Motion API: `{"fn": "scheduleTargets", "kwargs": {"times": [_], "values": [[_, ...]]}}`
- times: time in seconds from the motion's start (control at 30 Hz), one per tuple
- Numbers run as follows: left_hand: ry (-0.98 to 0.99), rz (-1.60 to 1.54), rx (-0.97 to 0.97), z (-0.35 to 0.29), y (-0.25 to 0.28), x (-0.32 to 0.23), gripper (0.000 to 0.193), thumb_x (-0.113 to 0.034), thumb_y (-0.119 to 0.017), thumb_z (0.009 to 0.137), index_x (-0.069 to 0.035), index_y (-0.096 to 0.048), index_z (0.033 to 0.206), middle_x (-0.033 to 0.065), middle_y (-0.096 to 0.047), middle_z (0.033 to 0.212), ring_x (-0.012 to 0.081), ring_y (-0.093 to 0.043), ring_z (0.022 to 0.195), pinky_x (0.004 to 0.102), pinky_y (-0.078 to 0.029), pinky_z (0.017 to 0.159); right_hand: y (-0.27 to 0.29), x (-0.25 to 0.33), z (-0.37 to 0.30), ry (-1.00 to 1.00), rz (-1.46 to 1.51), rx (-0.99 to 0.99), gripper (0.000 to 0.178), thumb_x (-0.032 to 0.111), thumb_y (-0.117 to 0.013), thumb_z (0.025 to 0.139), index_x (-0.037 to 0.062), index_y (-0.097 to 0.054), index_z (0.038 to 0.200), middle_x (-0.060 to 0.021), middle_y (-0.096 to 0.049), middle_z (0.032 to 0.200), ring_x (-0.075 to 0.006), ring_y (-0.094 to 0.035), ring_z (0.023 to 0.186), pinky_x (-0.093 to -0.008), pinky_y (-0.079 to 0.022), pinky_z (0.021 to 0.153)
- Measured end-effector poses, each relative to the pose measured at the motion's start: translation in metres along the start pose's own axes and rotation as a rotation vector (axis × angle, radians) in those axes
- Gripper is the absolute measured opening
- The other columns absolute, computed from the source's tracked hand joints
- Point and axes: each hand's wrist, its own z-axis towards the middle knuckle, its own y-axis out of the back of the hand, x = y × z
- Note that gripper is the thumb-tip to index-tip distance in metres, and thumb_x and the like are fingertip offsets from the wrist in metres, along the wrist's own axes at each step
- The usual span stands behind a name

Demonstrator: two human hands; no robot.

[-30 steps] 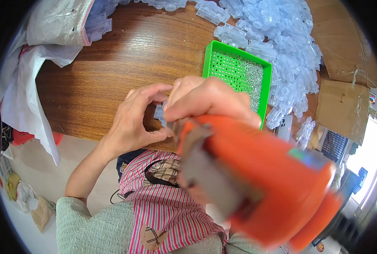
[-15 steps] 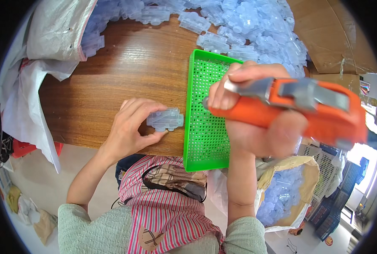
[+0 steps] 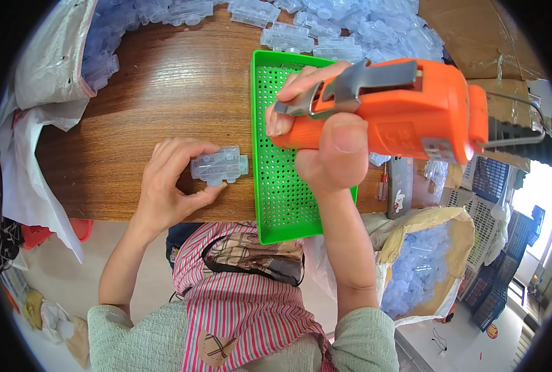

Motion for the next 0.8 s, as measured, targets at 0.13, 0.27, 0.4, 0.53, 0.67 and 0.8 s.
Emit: {"fn": "scheduleTargets", "kwargs": {"times": [0.13,0.27,0.4,0.53,0.67,0.8], "values": [[0.01,0.002,0.0,-0.002,0.0,0.0,0.048,-0.008,-0.082,0.062,-0.007,-0.064,0.106,0.0086,-0.064,0.099,0.0289,-0.061,0.094,0.0386,-0.045,0.084,-0.001,-0.002,-0.002,0.01,0.104,0.046,0.069,0.064,-0.055,0.086,-0.0044,-0.053,0.096,-0.0093,-0.051,0.069,-0.017,-0.05,0.06,-0.0314,-0.046,0.052],[0.006,-0.012,-0.011,-0.004,0.0,0.001,0.048,-0.009,-0.081,0.062,-0.007,-0.063,0.106,0.008,-0.065,0.1,0.0279,-0.061,0.094,0.0379,-0.044,0.084,0.009,-0.006,-0.003,0.097,0.237,0.123,0.081,0.073,-0.045,0.086,-0.0052,-0.055,0.106,-0.0105,-0.054,0.074,-0.0198,-0.051,0.066,-0.0313,-0.046,0.054],[-0.016,-0.046,-0.011,-0.005,-0.002,0.003,0.048,-0.01,-0.078,0.065,-0.008,-0.061,0.11,0.0079,-0.063,0.101,0.0281,-0.058,0.096,0.0391,-0.043,0.086,-0.003,0.043,-0.005,0.115,0.144,0.274,0.079,0.073,-0.049,0.085,-0.0027,-0.054,0.109,-0.0097,-0.054,0.077,-0.0192,-0.051,0.068,-0.0321,-0.047,0.055],[-0.007,-0.05,-0.013,-0.006,-0.001,0.003,0.048,-0.009,-0.078,0.065,-0.008,-0.061,0.11,0.0081,-0.063,0.103,0.0286,-0.058,0.098,0.0395,-0.043,0.087,-0.023,0.044,-0.015,0.081,0.175,0.277,0.079,0.074,-0.057,0.081,-0.0007,-0.052,0.105,-0.0091,-0.055,0.078,-0.0183,-0.053,0.069,-0.0327,-0.048,0.055],[-0.012,-0.038,-0.043,-0.006,-0.004,0.004,0.049,-0.009,-0.08,0.061,-0.008,-0.063,0.107,0.0072,-0.065,0.102,0.0271,-0.06,0.095,0.0381,-0.044,0.086,-0.023,0.031,-0.021,0.056,0.152,0.276,0.08,0.074,-0.058,0.08,-0.0022,-0.052,0.104,-0.0102,-0.055,0.078,-0.0191,-0.054,0.069,-0.0333,-0.05,0.057],[-0.006,-0.043,-0.043,-0.005,-0.003,0.004,0.049,-0.008,-0.08,0.061,-0.008,-0.063,0.107,0.0079,-0.065,0.102,0.0277,-0.06,0.095,0.0387,-0.045,0.086,-0.025,0.028,-0.022,0.033,0.115,0.294,0.08,0.074,-0.059,0.08,-0.0024,-0.053,0.103,-0.0103,-0.055,0.077,-0.0195,-0.054,0.068,-0.0334,-0.049,0.057]]}}
